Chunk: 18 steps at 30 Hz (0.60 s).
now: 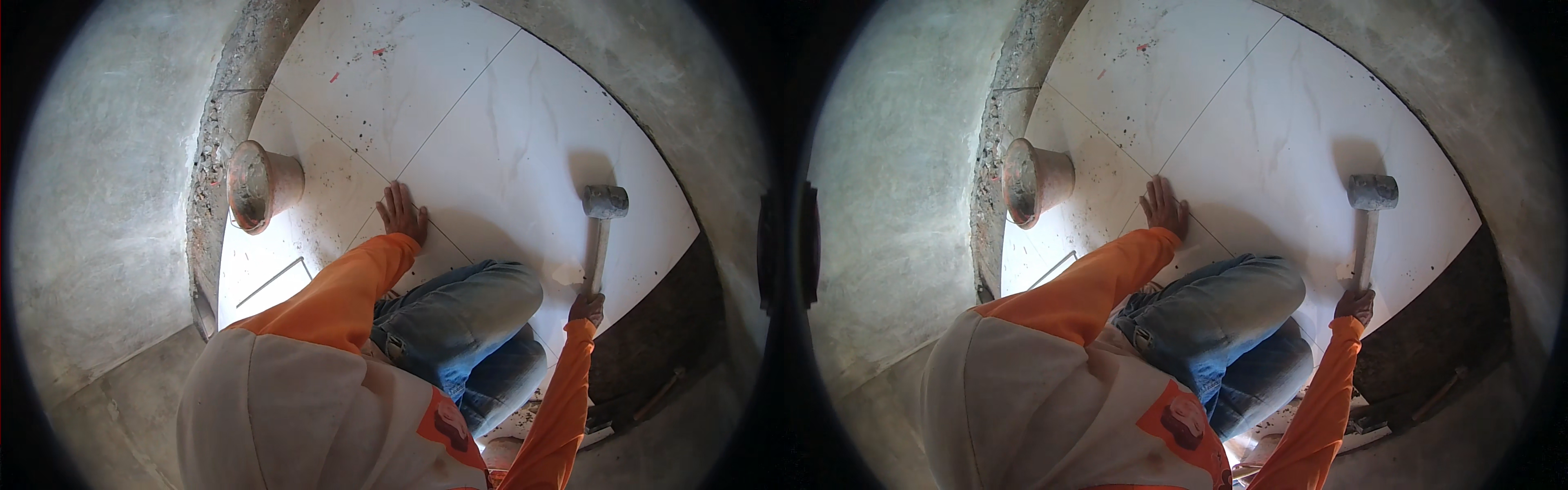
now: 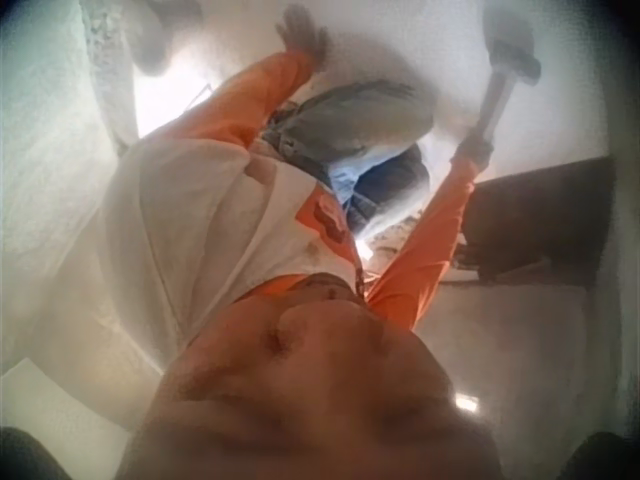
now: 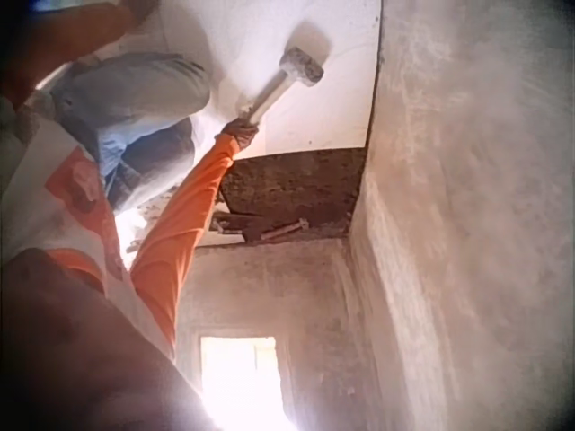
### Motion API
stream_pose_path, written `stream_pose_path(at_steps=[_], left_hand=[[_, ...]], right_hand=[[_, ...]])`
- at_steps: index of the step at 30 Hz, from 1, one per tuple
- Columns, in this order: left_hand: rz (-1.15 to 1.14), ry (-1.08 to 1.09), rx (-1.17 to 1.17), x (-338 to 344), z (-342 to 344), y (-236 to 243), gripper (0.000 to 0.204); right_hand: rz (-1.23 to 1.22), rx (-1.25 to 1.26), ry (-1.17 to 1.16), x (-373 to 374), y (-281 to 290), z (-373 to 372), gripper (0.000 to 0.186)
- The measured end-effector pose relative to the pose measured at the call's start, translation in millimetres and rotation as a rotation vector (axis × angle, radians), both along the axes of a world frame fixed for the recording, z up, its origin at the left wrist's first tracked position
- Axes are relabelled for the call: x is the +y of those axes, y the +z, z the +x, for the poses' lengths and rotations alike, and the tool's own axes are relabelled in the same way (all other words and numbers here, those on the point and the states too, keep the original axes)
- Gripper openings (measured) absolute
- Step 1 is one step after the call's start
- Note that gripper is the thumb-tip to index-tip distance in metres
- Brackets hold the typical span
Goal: The person installs a floor tile by positioning it onto mortar, using a trowel to scrape the edges, and tapping it into place with a rubber mallet.
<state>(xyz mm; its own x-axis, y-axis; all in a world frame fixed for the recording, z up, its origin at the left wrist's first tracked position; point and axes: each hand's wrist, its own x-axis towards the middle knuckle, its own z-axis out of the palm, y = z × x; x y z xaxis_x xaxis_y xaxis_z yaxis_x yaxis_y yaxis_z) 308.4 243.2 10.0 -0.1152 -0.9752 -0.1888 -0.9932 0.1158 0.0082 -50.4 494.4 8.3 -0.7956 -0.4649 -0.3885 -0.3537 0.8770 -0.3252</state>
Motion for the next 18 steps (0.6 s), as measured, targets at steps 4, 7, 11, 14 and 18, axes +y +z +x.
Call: stream_pose_path(at_steps=[4,7,11,14,18], left_hand=[[0.104,-0.223,-0.036,36.4,9.6,8.9,0.076],[0.181,-0.300,-0.005,52.8,16.9,13.2,0.077],[0.182,-0.324,-0.018,55.6,22.1,11.5,0.079],[0.156,-0.333,0.019,46.8,5.5,13.1,0.079],[0.157,-0.376,0.035,26.8,-2.9,10.6,0.078]], right_hand=[[0.029,-0.004,-0.026,0.8,-2.2,-3.1,0.037],[0.021,0.029,-0.024,2.0,-5.3,-1.5,0.040],[0.028,0.019,-0.003,-1.2,0.7,-1.2,0.041],[0.065,0.011,-0.009,-2.5,7.0,-5.5,0.042],[0.025,0.068,0.001,0.9,-3.0,-1.2,0.043]])
